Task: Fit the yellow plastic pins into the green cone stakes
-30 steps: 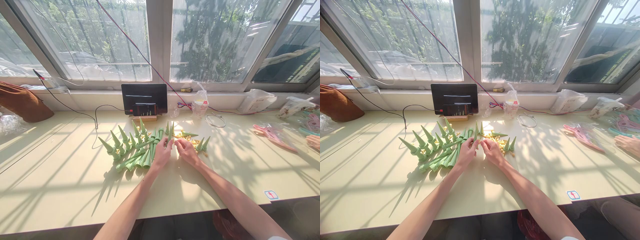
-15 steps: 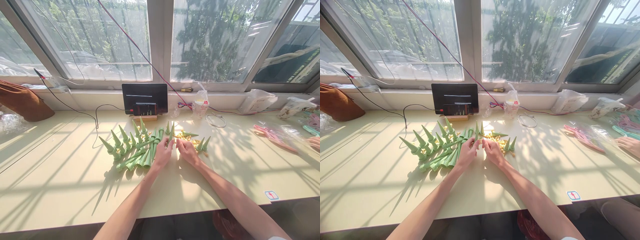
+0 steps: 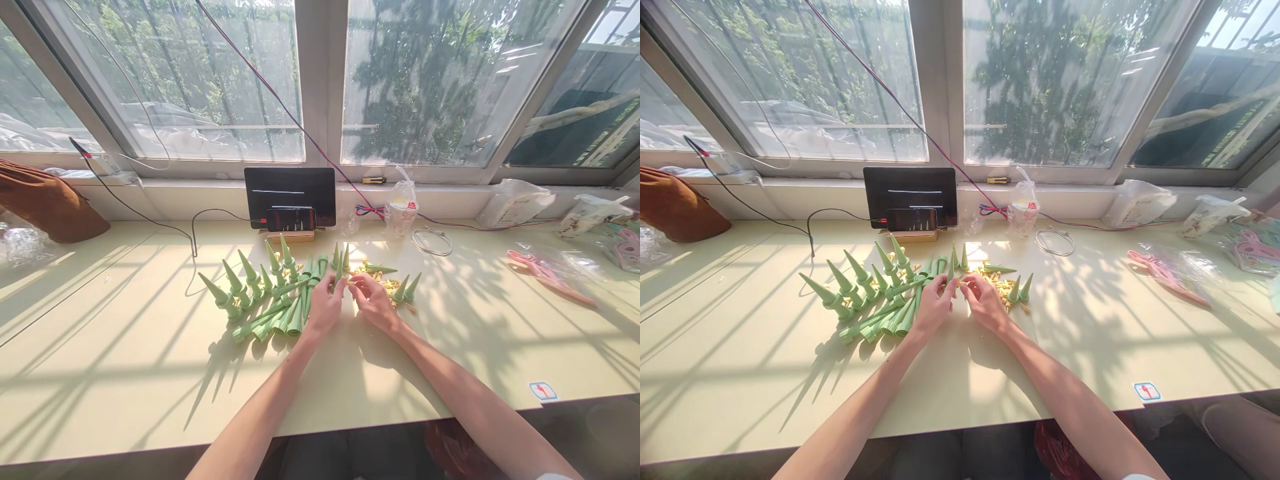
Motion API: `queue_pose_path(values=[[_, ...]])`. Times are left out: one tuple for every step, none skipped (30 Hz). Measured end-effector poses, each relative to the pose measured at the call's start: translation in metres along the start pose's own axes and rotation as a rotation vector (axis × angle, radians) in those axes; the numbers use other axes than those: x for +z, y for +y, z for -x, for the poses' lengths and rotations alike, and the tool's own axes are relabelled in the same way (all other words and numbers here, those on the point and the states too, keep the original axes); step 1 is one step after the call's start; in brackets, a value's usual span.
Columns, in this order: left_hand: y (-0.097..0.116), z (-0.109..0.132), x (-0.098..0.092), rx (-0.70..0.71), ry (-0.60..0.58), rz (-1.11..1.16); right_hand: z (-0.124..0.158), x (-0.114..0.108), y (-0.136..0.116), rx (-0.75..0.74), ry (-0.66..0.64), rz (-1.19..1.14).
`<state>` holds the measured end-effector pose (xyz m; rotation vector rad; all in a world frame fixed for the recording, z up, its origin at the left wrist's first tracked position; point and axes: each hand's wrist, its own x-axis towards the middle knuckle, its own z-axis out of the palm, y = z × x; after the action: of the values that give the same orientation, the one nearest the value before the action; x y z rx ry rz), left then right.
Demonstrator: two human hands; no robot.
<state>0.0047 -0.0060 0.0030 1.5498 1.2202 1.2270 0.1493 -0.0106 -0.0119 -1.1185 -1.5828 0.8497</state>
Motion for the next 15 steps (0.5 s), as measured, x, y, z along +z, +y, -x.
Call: queue_pose_path(values=[[-0.0005, 0.0000, 0.0002, -0.003, -0.001, -0.001, -0.0001, 0.0000, -0.0006, 0.001, 0.000, 0.002], [-0.0008, 0.0000, 0.0003, -0.007, -0.002, -0.002, -0.0001, 0.0000, -0.0014, 0.002, 0.001, 0.005], [-0.0009, -0.0001, 0.0005, -0.009, -0.002, -0.003, 0.0000, -0.0001, -0.0021, 0.001, 0.001, 0.011], [-0.0009, -0.0001, 0.0006, -0.009, -0.002, -0.004, 0.0000, -0.0002, -0.0027, 0.000, 0.002, 0.020], [-0.0007, 0.0000, 0.0008, -0.009, 0.000, -0.006, 0.0001, -0.0003, -0.0032, 0.001, 0.004, 0.031], [-0.0003, 0.0000, 0.0009, -0.009, 0.003, -0.008, 0.0002, -0.0003, -0.0036, 0.003, 0.006, 0.043], [0.0002, 0.0002, 0.0009, -0.011, 0.005, -0.010, 0.0002, -0.0004, -0.0037, 0.008, 0.006, 0.055], [0.0007, 0.0004, 0.0010, -0.013, 0.005, -0.011, 0.0003, -0.0004, -0.0036, 0.015, 0.006, 0.067], [0.0013, 0.0006, 0.0010, -0.015, 0.004, -0.012, 0.0004, -0.0004, -0.0033, 0.024, 0.005, 0.077], [0.0020, 0.0009, 0.0011, -0.016, -0.001, -0.012, 0.0005, -0.0004, -0.0029, 0.035, 0.006, 0.088], [0.0025, 0.0012, 0.0012, -0.016, -0.005, -0.012, 0.0005, -0.0005, -0.0023, 0.045, 0.007, 0.099], [0.0029, 0.0015, 0.0013, -0.015, -0.010, -0.012, 0.0005, -0.0005, -0.0015, 0.054, 0.009, 0.112], [0.0032, 0.0018, 0.0015, -0.013, -0.014, -0.013, 0.0004, -0.0006, -0.0007, 0.060, 0.013, 0.127], [0.0032, 0.0020, 0.0017, -0.012, -0.017, -0.014, 0.0002, -0.0007, 0.0001, 0.063, 0.018, 0.142], [0.0030, 0.0021, 0.0019, -0.010, -0.019, -0.016, -0.0001, -0.0009, 0.0010, 0.061, 0.023, 0.157]])
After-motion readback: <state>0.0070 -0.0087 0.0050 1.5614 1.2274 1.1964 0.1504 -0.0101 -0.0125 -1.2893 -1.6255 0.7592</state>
